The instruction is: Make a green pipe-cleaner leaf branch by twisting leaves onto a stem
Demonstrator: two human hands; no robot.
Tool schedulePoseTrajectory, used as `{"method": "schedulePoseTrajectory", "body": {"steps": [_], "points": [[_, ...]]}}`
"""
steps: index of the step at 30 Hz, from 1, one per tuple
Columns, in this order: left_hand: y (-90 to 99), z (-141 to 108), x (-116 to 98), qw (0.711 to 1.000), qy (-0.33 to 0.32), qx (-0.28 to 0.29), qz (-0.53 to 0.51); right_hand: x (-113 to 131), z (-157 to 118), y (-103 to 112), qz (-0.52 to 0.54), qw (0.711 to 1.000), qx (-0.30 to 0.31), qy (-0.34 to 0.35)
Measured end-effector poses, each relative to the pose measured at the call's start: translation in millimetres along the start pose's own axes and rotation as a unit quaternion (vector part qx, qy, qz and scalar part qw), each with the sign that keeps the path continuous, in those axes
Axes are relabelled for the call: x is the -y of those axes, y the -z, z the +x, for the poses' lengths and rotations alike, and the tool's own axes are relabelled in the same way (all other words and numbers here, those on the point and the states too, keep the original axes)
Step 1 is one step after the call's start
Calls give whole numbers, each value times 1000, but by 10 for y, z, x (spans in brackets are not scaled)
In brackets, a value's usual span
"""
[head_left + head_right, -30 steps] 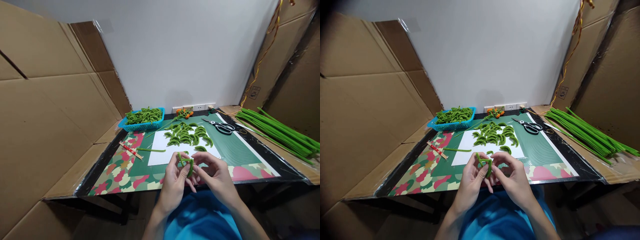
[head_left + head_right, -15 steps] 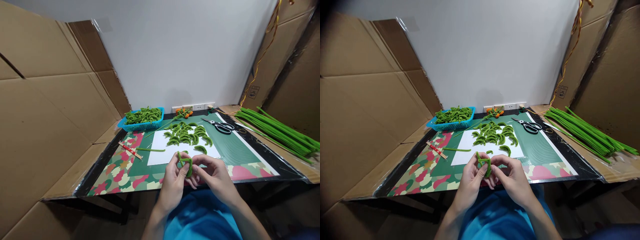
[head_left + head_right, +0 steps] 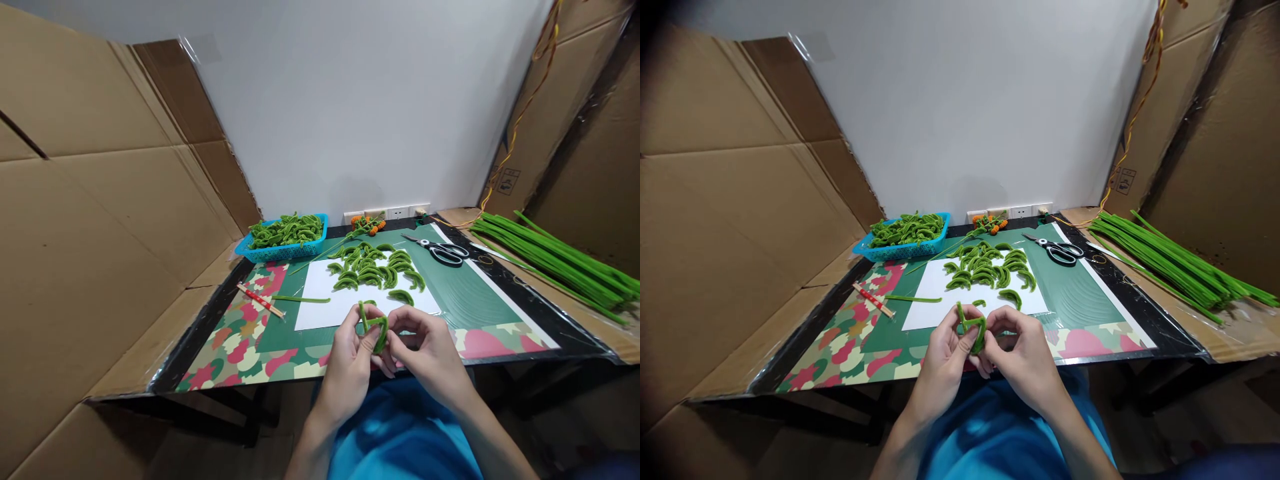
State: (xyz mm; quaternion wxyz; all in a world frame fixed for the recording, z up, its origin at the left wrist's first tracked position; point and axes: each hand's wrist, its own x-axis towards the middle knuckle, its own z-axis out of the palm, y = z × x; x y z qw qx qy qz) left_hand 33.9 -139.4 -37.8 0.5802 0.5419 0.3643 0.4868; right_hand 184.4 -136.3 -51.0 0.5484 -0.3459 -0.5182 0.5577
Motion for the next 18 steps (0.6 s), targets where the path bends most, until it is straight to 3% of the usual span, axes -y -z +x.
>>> {"method": "schedulePoseTrajectory", "body": {"steps": [8, 12, 18], "points": [[-27, -22, 18, 1000, -11, -27, 0, -20, 6, 16, -12, 1000, -3, 14], [-19, -16, 20, 1000, -4, -12, 10, -30, 2, 21, -30, 999, -9, 25], [9, -1, 28, 1000, -4, -12, 25, -66, -14, 43, -87, 992, -61, 72]]}}
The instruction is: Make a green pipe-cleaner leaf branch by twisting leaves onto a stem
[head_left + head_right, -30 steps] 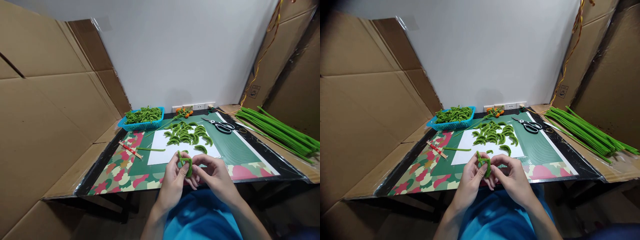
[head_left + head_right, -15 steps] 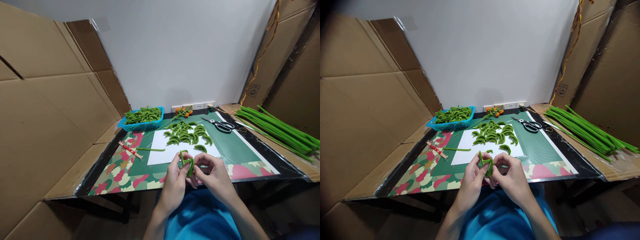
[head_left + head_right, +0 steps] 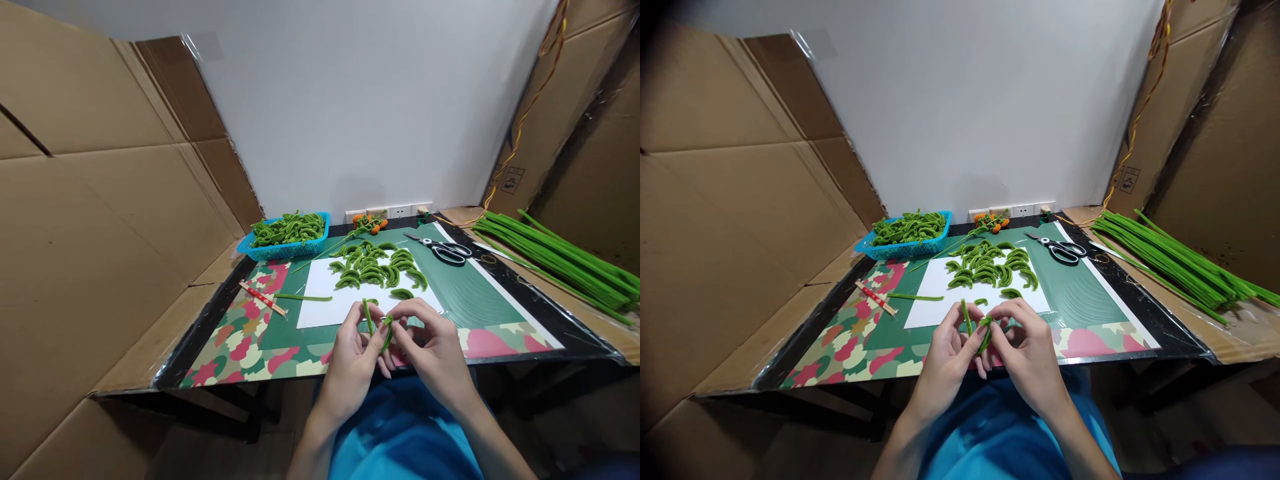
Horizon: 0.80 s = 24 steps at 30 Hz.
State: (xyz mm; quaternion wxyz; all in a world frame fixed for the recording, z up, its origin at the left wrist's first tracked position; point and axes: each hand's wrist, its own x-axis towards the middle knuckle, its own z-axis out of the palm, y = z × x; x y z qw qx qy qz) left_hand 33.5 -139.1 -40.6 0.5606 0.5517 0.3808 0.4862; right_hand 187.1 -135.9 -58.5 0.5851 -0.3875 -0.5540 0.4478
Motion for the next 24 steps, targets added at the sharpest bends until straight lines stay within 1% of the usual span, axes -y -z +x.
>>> {"method": "schedulePoseTrajectory", "body": {"steps": [1, 5, 8, 13, 17, 21, 24], "points": [[6, 1, -2, 1000, -1, 2, 5, -4, -4, 3, 3, 1000, -3, -2], [30, -2, -11, 999, 6, 12, 33, -6, -15, 11, 60, 996, 3, -58], [41, 2, 0, 999, 9, 7, 44, -6, -12, 17, 90, 993, -3, -75], [43, 24, 43, 999, 11, -9, 30, -18, 11, 39, 109, 991, -9, -71], [49, 24, 53, 999, 17, -12, 50, -22, 27, 53, 113, 991, -13, -74], [58, 6, 42, 998, 18, -9, 60, -28, 25, 54, 86, 995, -16, -49], [59, 1, 27, 997, 6, -13, 76, -35, 18, 51, 77, 996, -27, -36]]}}
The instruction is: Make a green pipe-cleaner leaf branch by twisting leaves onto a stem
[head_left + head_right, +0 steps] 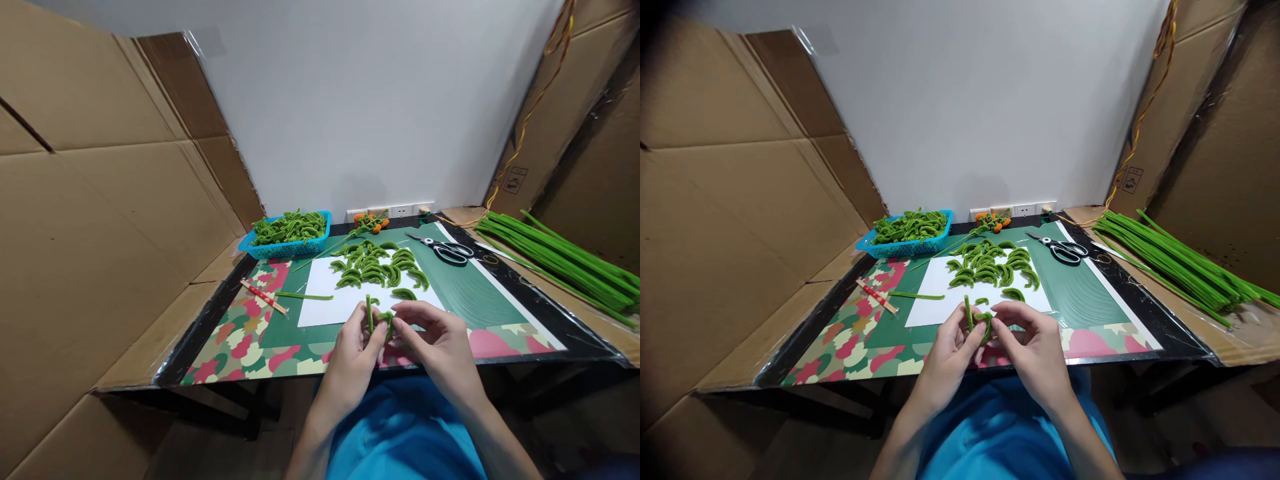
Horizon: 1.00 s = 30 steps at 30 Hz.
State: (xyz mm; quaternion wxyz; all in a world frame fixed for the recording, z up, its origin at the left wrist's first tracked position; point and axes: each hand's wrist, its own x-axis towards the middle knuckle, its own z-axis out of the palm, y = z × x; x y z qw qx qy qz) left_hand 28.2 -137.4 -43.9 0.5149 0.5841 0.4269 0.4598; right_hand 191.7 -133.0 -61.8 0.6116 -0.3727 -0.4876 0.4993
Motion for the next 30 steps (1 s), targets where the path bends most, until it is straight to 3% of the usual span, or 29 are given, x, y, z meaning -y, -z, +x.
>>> {"method": "schedulePoseTrajectory", "body": {"steps": [4, 9, 11, 14, 22, 30], "points": [[7, 3, -5, 999, -19, -10, 38, 4, -7, -1, -21, 1000, 5, 22], [33, -2, 8, 998, -22, 18, 61, 4, -53, -17, -83, 992, 34, 85], [36, -7, 0, 996, -20, 28, 82, -14, -74, -26, -88, 991, 20, 96], [21, -13, -27, 994, -12, 38, 101, -44, -80, -36, -73, 993, -16, 93], [9, -20, -22, 996, 1, 60, 62, -76, -76, -29, -33, 996, -34, 70], [31, -37, -44, 991, -12, 52, 119, -169, -104, -43, -101, 974, -72, 189]]}}
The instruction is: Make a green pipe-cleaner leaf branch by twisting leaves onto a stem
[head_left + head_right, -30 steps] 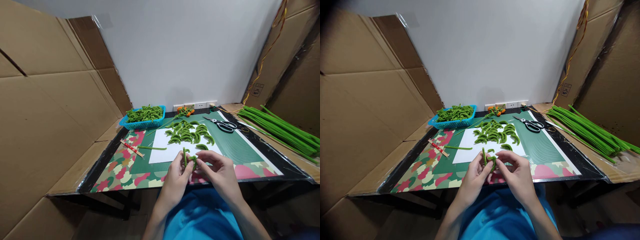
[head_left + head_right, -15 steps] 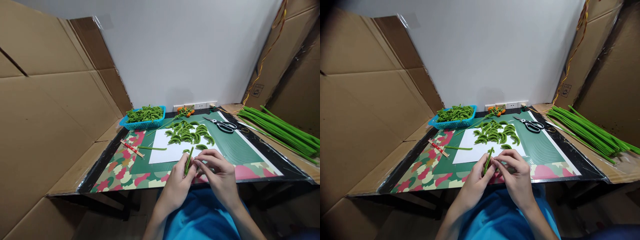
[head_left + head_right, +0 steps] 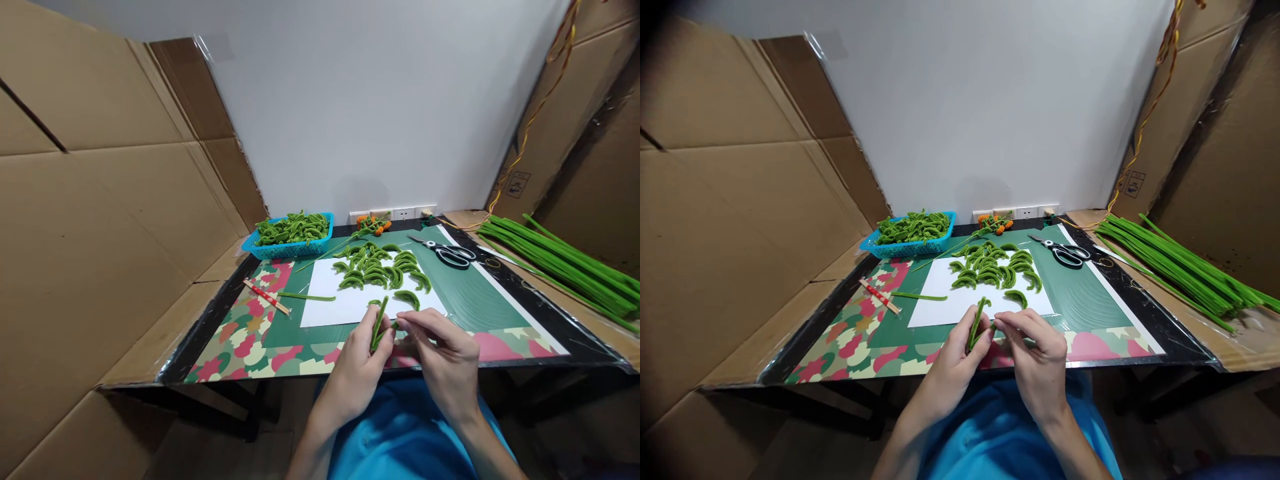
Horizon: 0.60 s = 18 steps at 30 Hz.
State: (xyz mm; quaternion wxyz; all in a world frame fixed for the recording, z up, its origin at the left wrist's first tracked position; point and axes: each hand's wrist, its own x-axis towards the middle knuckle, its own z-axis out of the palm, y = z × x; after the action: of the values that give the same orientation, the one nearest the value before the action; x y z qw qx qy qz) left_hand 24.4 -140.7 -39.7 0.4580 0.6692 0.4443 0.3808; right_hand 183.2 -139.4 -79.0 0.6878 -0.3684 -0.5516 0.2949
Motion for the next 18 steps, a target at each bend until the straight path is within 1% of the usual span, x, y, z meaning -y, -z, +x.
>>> {"method": "schedulePoseTrajectory", "body": {"steps": [3, 7, 11, 13, 16, 18], "points": [[-16, -5, -22, 1000, -2, -2, 4, 15, 9, -6, -26, 999, -7, 34], [-31, -11, -30, 1000, -2, -16, 20, 31, 8, -19, -49, 997, -12, 57], [-34, -7, -17, 999, -5, -27, 22, 22, 4, -41, -83, 992, -11, 93], [-38, -5, -12, 999, -6, -30, 28, 3, 9, -51, -125, 985, -4, 116], [-45, -5, -6, 998, -2, -36, 53, -28, 29, -62, -203, 965, 11, 163], [-45, -2, 3, 997, 0, -41, 68, -31, 42, -63, -224, 957, 16, 182]]}}
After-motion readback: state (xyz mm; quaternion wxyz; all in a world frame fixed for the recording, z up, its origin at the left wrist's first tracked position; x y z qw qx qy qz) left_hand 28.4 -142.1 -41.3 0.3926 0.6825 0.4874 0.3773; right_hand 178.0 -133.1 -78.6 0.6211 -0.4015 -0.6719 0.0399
